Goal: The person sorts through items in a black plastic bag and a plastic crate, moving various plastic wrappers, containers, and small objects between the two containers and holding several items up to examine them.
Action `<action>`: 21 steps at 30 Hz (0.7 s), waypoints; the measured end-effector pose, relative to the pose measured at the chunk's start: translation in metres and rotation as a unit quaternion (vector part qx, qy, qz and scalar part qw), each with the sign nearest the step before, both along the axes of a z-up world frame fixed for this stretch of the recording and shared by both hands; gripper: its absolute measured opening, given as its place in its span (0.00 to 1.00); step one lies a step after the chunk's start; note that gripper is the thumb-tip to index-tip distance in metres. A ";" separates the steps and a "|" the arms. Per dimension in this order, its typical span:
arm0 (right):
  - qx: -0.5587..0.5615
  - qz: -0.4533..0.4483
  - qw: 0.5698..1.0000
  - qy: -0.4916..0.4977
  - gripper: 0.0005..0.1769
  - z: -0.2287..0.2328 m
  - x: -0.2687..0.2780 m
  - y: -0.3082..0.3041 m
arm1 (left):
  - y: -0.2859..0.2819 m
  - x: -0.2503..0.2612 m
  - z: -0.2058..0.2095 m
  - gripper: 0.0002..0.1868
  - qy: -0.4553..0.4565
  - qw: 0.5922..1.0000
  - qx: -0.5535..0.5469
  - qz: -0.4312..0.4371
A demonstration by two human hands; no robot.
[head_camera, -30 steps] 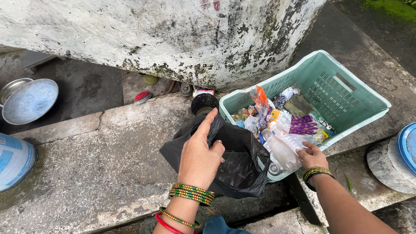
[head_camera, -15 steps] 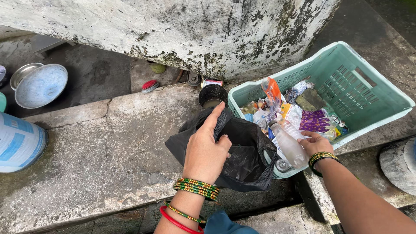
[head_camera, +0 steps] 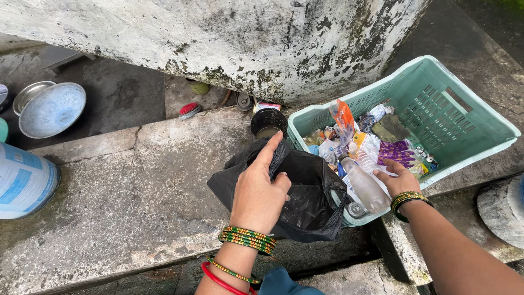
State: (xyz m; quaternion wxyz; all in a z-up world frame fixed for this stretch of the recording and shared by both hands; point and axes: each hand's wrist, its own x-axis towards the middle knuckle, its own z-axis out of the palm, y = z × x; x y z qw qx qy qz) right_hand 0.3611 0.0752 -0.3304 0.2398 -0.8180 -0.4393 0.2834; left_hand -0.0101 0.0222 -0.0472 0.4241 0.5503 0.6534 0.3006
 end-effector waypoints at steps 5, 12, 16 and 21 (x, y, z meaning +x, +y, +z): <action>0.023 0.071 0.989 -0.128 0.41 0.006 -0.004 0.007 | 0.000 -0.002 0.000 0.39 -0.001 1.000 -0.007 0.003; 0.021 0.123 0.968 -0.219 0.46 0.027 -0.024 0.006 | 0.000 -0.003 0.002 0.39 -0.001 1.000 -0.008 0.002; 0.057 0.136 0.958 -0.246 0.46 0.037 -0.032 -0.002 | -0.003 -0.008 0.002 0.41 -0.003 1.000 -0.013 0.005; 0.127 0.159 0.929 -0.307 0.49 0.048 -0.042 -0.016 | -0.007 -0.015 0.001 0.41 0.015 0.999 0.034 0.002</action>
